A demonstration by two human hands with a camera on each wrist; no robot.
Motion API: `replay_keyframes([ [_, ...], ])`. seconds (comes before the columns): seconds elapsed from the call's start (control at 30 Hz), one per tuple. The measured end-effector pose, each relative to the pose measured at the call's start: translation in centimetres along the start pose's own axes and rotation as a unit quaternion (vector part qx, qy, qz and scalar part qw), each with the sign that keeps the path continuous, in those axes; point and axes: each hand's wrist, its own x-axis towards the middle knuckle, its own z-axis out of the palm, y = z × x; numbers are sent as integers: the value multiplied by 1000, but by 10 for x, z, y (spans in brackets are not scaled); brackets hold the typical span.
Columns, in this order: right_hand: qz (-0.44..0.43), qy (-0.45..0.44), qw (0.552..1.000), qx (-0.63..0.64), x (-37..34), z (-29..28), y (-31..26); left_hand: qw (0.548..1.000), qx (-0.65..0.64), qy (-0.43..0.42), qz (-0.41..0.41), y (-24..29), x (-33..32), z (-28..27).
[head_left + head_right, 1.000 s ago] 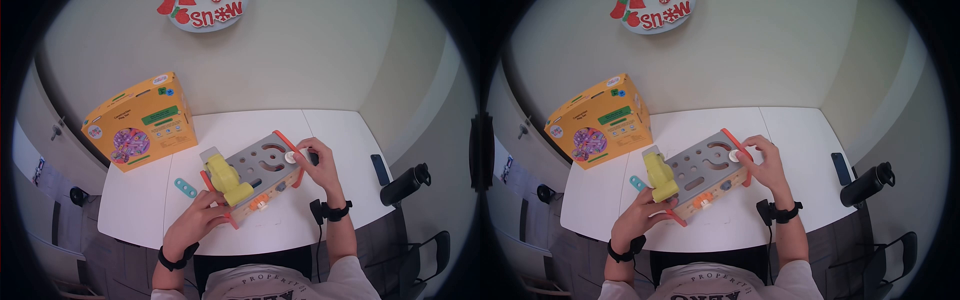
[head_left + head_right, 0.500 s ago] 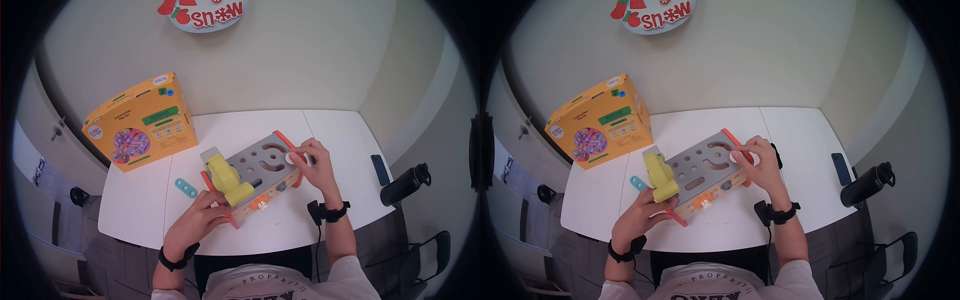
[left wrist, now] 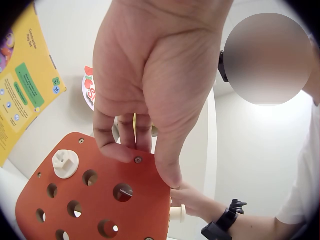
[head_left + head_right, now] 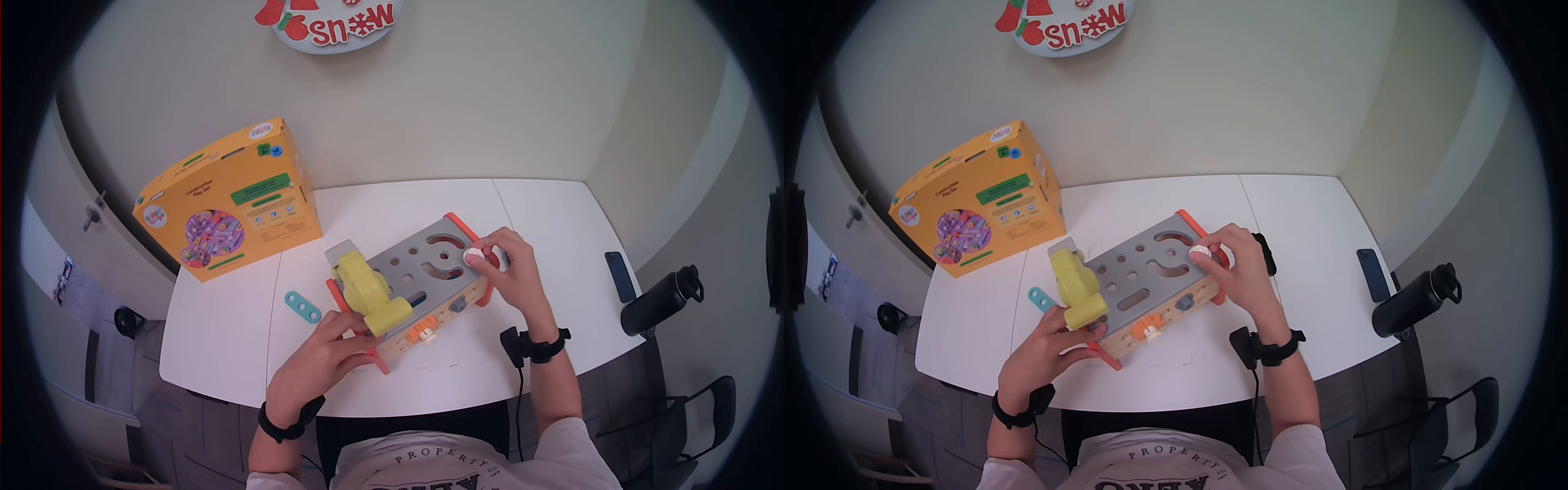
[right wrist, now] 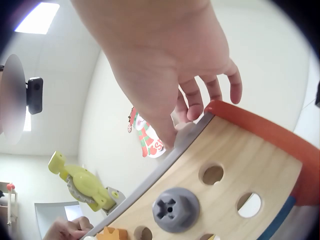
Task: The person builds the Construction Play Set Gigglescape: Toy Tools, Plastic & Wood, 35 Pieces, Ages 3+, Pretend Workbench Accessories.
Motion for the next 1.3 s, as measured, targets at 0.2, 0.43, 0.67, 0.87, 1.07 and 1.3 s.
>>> replay_keyframes([
  [0.2, -15, 12, 1000, -5, -1, -1, -7, 1000, -1, 12, 21, 4, 2, -1],
  [0.43, -31, -64, 996, 54, -2, -18, -5, 1000, -1, 10, 28, 3, 1, -2],
  [0.67, -56, -55, 996, 38, -1, -23, 9, 1000, 1, 11, 27, 2, 1, -1],
  [0.87, -32, -38, 997, 58, 1, -10, 3, 1000, 0, 7, 15, 0, -1, 0],
  [1.07, -30, -34, 997, 68, 2, -3, 11, 1000, 0, -4, 1, 2, -1, -1],
  [1.3, -12, 60, 997, -43, -1, 19, -1, 999, 8, 6, 34, 4, 2, -3],
])
